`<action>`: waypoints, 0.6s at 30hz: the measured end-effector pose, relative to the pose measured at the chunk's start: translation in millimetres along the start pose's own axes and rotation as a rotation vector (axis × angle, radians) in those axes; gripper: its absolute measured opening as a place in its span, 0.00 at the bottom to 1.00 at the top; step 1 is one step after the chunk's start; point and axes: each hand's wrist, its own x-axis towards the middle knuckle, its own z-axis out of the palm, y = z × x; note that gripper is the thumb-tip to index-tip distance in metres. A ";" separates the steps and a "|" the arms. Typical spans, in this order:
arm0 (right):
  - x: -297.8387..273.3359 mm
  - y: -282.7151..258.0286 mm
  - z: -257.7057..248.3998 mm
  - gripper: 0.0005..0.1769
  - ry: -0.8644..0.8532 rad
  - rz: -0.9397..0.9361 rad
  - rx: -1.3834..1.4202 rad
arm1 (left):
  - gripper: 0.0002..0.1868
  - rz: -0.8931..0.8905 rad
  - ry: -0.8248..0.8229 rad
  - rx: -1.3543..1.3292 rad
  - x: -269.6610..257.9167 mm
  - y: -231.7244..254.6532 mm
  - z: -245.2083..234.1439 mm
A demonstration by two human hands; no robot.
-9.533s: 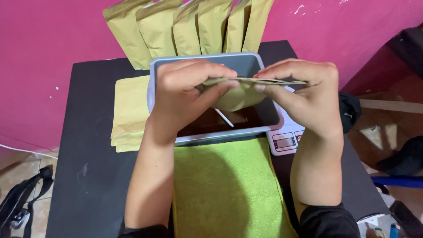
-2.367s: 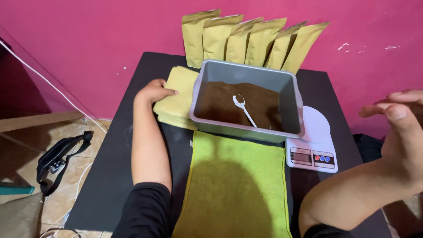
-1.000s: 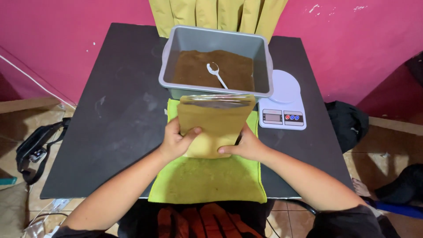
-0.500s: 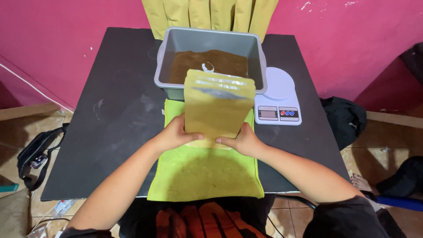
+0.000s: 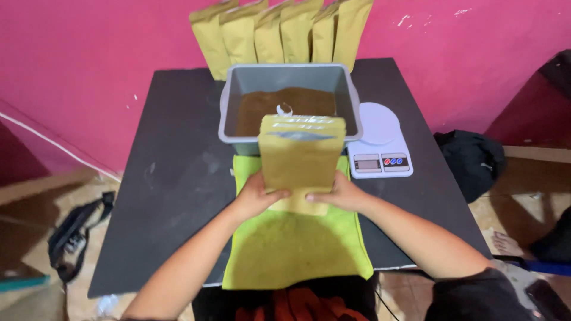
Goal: Preparing and filling coffee bags by scooping ground coffee directly with the bags and organizing them on a scale.
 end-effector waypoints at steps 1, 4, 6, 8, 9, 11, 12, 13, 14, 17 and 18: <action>0.7 7.1 -5.3 0.30 -0.018 0.024 -0.010 | 0.31 -0.014 0.018 -0.022 0.9 5.9 3.4; 7.5 23.1 -10.1 0.45 -0.037 -0.105 0.056 | 0.30 0.006 -0.029 -0.015 3.5 13.7 -2.8; 6.4 28.4 -9.4 0.46 -0.019 -0.106 0.058 | 0.34 -0.006 -0.089 0.017 4.7 10.0 -9.5; 1.6 50.1 -21.0 0.44 -0.026 -0.057 0.059 | 0.34 -0.002 -0.074 -0.031 -0.1 -5.0 -5.8; 4.6 59.5 -27.9 0.42 -0.027 -0.033 0.066 | 0.35 0.015 -0.064 -0.058 3.2 -11.6 -7.8; 2.7 70.3 -35.6 0.43 -0.044 -0.035 0.074 | 0.37 -0.018 -0.101 0.019 -4.6 9.8 -21.6; 0.1 76.2 -40.6 0.43 -0.063 -0.048 0.085 | 0.40 -0.046 -0.139 0.105 -9.7 20.8 -26.4; -4.3 82.4 -44.3 0.43 -0.062 -0.047 0.084 | 0.40 -0.045 -0.140 0.104 -14.1 18.1 -26.3; -9.2 88.4 -48.7 0.45 -0.080 -0.050 0.105 | 0.40 -0.069 -0.168 0.207 -18.2 15.7 -25.5; -11.1 114.9 -88.5 0.50 -0.113 -0.034 0.176 | 0.41 -0.076 -0.215 0.317 -19.9 24.5 -34.1; -14.1 126.7 -105.1 0.53 -0.131 -0.009 0.225 | 0.40 -0.064 -0.233 0.318 -21.6 29.3 -36.6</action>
